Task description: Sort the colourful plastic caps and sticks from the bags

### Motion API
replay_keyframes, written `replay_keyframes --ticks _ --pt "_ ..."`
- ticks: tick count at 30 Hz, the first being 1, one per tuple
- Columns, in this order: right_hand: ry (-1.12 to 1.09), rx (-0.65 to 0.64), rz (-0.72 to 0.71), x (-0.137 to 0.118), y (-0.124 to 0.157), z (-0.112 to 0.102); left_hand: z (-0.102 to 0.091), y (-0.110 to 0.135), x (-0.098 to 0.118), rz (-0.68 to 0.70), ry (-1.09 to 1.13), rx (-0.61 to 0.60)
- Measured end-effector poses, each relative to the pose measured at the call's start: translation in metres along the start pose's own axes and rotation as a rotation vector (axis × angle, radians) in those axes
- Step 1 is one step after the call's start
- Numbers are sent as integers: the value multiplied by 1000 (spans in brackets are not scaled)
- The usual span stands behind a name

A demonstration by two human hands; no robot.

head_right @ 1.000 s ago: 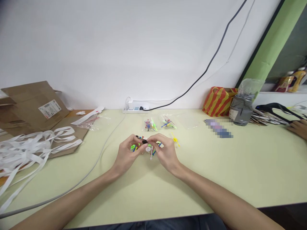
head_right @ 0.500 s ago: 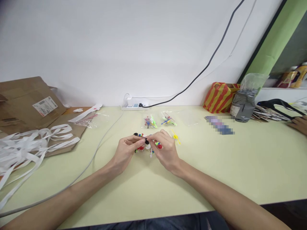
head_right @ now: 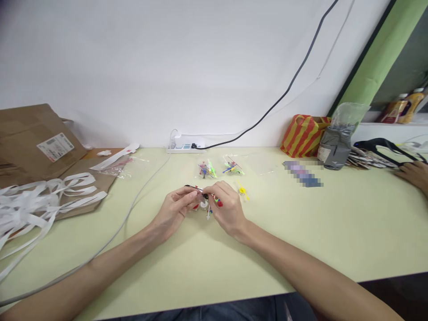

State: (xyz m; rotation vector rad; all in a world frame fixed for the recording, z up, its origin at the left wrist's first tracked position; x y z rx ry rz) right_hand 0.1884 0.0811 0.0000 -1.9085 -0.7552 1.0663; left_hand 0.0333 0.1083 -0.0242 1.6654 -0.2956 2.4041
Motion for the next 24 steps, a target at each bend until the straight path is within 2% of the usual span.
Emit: replay_keyframes --ticks 3,9,13,17,24 --pt "37 -4 -10 1 -1 1 -1 -1 1 9 -62 -11" --pt "38 20 -26 -5 -4 2 5 2 -7 -64 -169 -93" --pt "28 33 -56 -9 -7 -3 5 3 -7 -47 -206 -73" --pt "23 -24 -103 -8 -8 -4 2 2 -5 -10 -263 -76" --pt "-54 -76 -66 -5 -5 -2 0 1 -3 23 -273 -47"
Point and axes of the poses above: each hand's wrist, its own y-axis away from the middle knuckle, its own z-axis out of the palm, x = y × z, the point moved 4 cm from there along -y, towards the middle knuckle, and after that the axes turned 2 degrees about x, right-handed, at the moved point
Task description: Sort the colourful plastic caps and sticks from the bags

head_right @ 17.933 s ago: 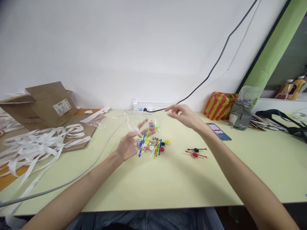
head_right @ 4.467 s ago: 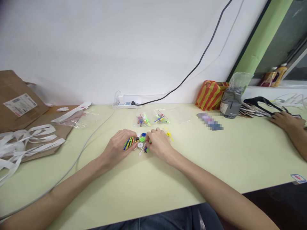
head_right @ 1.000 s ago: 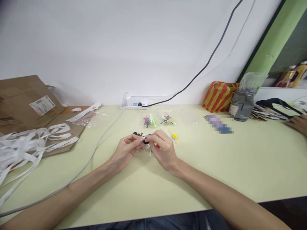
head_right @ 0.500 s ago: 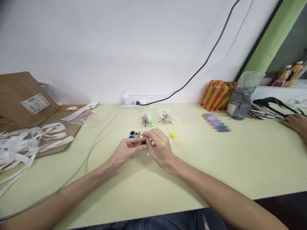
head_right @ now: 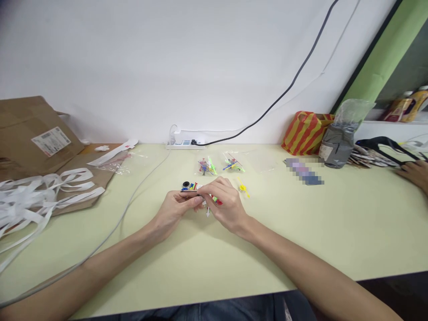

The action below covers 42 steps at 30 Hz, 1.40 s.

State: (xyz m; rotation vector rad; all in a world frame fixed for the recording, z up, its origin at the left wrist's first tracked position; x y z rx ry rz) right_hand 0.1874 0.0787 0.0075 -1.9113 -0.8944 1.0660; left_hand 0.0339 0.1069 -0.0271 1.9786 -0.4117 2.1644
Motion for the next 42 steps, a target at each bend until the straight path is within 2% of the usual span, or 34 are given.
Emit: replay_keyframes --ticks 8,14,22,32,42 --pt "-96 -13 31 1 0 -2 2 2 4 -3 75 -35" --pt "-134 -5 11 -1 -1 -3 2 3 7 9 52 -38" --pt "-180 -37 55 -3 -4 -3 1 4 6 19 11 -76" --pt "-133 -95 -99 -7 -5 -1 1 3 10 34 -17 -58" --pt "-95 -170 -147 -11 -2 -2 0 4 14 86 -27 -51"
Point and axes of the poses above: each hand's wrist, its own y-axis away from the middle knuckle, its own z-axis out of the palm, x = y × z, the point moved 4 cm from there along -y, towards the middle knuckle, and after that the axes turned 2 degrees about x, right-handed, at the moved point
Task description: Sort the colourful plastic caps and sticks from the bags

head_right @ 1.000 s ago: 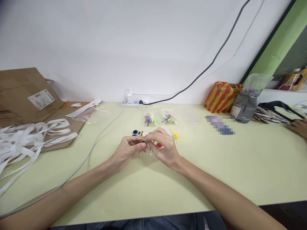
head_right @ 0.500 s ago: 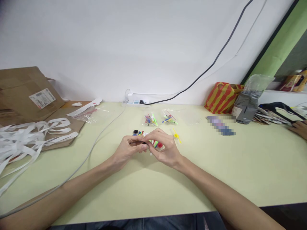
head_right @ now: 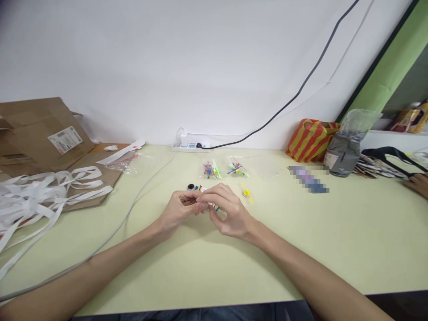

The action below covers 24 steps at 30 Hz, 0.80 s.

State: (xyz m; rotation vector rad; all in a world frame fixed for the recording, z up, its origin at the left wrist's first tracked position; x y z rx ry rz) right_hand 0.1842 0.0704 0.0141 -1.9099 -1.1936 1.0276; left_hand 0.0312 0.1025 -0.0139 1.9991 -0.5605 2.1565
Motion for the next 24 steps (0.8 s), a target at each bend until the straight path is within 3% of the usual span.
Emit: replay_keyframes --ticks 6,12,20,24 --pt "97 -116 3 -2 3 7 -1 0 3 26 -61 16" --pt "230 40 6 -1 4 6 5 1 6 30 -63 -1" --pt "344 52 -87 -5 7 8 4 -1 5 26 -87 -28" --pt "160 -118 58 1 -2 -1 2 -1 2 76 -155 33"
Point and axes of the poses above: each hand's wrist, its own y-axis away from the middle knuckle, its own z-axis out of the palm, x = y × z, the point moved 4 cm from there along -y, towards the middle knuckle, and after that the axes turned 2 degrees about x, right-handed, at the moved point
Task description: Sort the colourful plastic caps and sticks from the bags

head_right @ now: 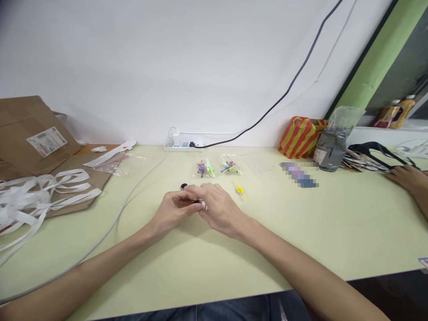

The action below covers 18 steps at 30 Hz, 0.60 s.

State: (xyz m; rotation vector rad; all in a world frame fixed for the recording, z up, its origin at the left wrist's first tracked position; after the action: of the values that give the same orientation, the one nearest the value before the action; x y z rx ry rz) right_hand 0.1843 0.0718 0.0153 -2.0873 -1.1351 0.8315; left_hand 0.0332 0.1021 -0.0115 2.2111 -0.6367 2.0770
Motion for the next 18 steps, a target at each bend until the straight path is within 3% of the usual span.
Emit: replay_keyframes --ticks 3,8,11,14,16,18 --pt "-232 -170 139 4 -8 -14 -5 2 2 46 -52 109" --pt "-237 -95 241 11 -7 -12 -10 4 2 93 -162 190" --pt "-237 -110 321 15 0 5 -8 4 -4 146 -251 146" --pt "-303 -236 364 16 2 11 -3 5 -10 219 -362 69" --pt "-317 -293 349 18 -1 3 -1 6 -11 278 -444 28" --pt "-273 -252 325 27 -5 -13 -1 6 -10 320 -502 2"
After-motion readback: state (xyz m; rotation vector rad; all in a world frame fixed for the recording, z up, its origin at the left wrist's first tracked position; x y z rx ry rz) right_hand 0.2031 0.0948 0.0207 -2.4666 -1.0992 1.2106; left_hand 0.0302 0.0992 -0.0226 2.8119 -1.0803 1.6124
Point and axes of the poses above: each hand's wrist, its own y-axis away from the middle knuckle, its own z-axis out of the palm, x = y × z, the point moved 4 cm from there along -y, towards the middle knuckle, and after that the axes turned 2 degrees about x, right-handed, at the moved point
